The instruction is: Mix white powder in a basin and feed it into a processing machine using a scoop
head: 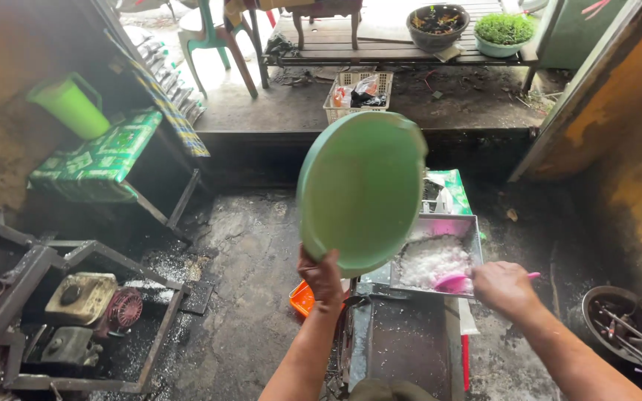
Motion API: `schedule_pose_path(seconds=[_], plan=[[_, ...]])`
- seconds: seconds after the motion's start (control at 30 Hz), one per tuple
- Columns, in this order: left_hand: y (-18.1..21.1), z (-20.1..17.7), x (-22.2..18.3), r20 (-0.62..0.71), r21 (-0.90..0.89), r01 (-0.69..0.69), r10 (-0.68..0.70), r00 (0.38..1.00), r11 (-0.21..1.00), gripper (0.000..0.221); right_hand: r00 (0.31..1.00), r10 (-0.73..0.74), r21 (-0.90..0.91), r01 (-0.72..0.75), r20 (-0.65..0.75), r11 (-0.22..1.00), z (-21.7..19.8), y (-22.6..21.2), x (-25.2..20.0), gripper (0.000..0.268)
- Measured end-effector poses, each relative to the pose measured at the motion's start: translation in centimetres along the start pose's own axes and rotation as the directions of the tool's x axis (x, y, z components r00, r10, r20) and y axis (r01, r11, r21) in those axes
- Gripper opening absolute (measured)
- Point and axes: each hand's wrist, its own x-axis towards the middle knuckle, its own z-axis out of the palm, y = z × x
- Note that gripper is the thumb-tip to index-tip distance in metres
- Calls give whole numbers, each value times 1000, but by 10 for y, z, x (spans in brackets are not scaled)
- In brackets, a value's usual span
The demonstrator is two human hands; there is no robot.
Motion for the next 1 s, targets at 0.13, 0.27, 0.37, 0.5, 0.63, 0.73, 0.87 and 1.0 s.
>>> schedule_pose_path(seconds=[0.13,0.27,0.37,0.5,0.63,0.73,0.87,1.0], plan=[[17,-39,8,-241,-222,417,-464,853,882,52,950,300,153,-311,88,938,42,-18,47,27],[44,-95,-4,-254,-248,668,-712,654,702,35,866,433,164,-479,249,862,-18,-10,40,36],[-19,-159,1,-234,-350,704,-785,573,618,49,757,414,139,-545,506,827,-119,-43,22,39],[-84,-220,0,-279,-434,677,-804,526,594,41,853,239,275,-395,463,876,-105,-77,23,60],[-55,-235,-14,-358,-417,668,-787,502,616,57,793,376,77,-464,479,882,-76,-52,57,41],[-41,-256,-17,-381,-382,696,-789,481,609,66,724,382,38,-490,574,871,-59,-26,64,43],[-69,-281,-12,-402,-439,621,-760,511,650,58,903,429,44,-429,8,902,-37,-12,76,22],[-53,-293,-15,-402,-473,621,-780,479,625,53,857,346,29,-386,383,922,-17,-56,76,39]])
